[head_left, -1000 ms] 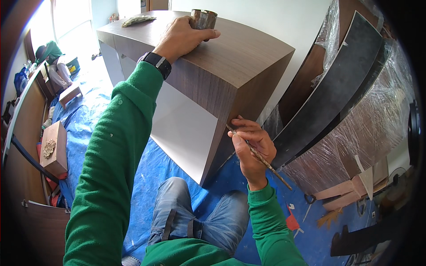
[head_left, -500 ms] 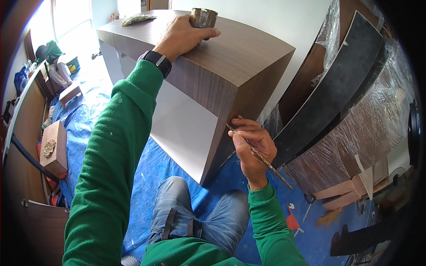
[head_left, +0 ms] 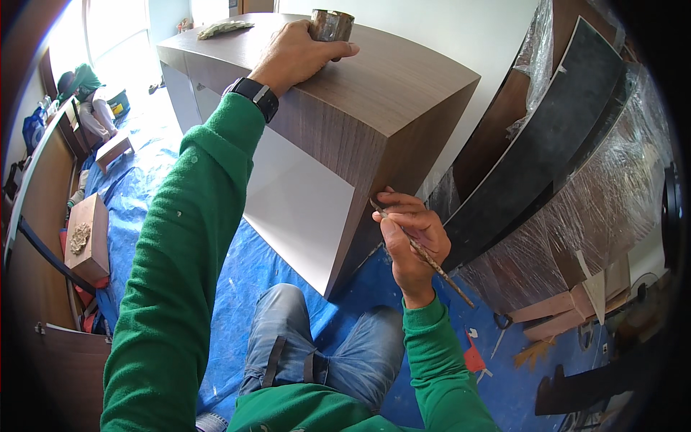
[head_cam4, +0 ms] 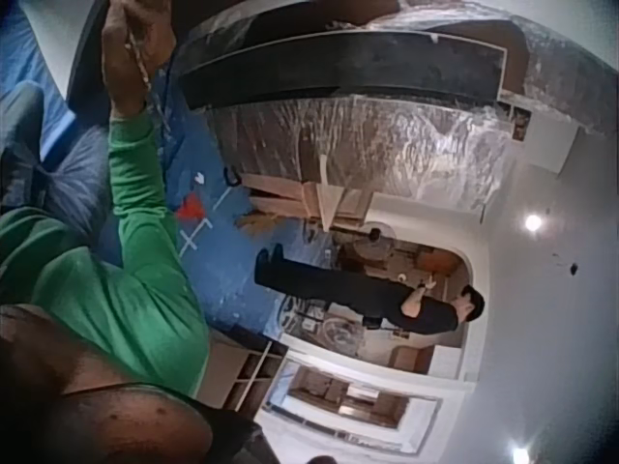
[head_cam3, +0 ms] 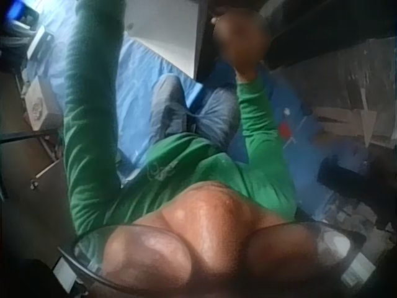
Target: The person applies a dark liquid with a brush to the edges and corners of a wooden cabinet, dipping the brush into a small container and carefully brushing the surface.
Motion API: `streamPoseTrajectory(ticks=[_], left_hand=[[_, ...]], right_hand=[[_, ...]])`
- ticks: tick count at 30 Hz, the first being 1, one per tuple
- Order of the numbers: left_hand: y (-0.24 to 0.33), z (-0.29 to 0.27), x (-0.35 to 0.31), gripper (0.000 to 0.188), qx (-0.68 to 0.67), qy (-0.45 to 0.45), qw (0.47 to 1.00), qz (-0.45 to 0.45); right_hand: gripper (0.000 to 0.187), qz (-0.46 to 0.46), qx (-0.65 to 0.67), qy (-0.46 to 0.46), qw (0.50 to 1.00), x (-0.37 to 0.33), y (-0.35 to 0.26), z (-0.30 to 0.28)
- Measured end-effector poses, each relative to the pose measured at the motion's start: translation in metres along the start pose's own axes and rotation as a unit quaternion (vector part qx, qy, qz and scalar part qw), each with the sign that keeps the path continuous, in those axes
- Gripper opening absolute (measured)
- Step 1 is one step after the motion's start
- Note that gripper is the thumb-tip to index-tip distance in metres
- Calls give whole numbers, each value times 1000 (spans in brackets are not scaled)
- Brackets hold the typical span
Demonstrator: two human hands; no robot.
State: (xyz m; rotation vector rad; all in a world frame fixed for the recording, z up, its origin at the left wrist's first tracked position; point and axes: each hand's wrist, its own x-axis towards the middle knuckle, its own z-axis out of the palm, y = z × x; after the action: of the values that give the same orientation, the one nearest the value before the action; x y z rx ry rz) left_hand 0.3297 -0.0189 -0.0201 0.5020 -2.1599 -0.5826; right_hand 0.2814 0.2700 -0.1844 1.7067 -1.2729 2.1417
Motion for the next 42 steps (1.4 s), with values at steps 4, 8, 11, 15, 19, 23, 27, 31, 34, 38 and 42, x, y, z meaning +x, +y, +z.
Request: streamPoseTrajectory(ticks=[4, 8, 11, 15, 19, 23, 27, 31, 34, 38, 42], left_hand=[[1, 0, -1, 83, 3, -2, 1000, 5], [-3, 5, -1, 80, -16, 44, 998, 38], [-6, 7, 1, 79, -17, 48, 998, 37], [-10, 8, 3, 79, -20, 54, 997, 51], [-8, 9, 2, 79, -17, 54, 997, 47], [-1, 1, 1, 83, 5, -2, 1000, 5], [-1, 0, 0, 84, 11, 2, 1000, 7], [1, -1, -2, 84, 8, -7, 1000, 2], [3, -3, -2, 85, 2, -8, 1000, 4], [3, -1, -1, 86, -3, -4, 1000, 7], [-5, 2, -1, 86, -8, 14, 1000, 18]], right_hand=[[11, 3, -7, -3, 1000, -2, 1, 0], [9, -7, -26, -17, 999, -3, 2, 0], [8, -7, -29, -12, 999, -2, 3, 1], [8, -8, -50, -26, 998, -1, 3, 0], [9, 14, -14, 3, 1000, -5, 5, 0], [6, -1, -26, -10, 1000, -4, 4, 0], [6, 3, -43, -8, 999, -1, 1, 2], [6, 8, -48, -11, 999, -3, 2, 2], [7, 15, -47, -7, 999, -3, 2, 2], [9, 23, -34, 5, 999, -5, 2, 3], [11, 25, -30, 9, 999, -8, 4, 4]])
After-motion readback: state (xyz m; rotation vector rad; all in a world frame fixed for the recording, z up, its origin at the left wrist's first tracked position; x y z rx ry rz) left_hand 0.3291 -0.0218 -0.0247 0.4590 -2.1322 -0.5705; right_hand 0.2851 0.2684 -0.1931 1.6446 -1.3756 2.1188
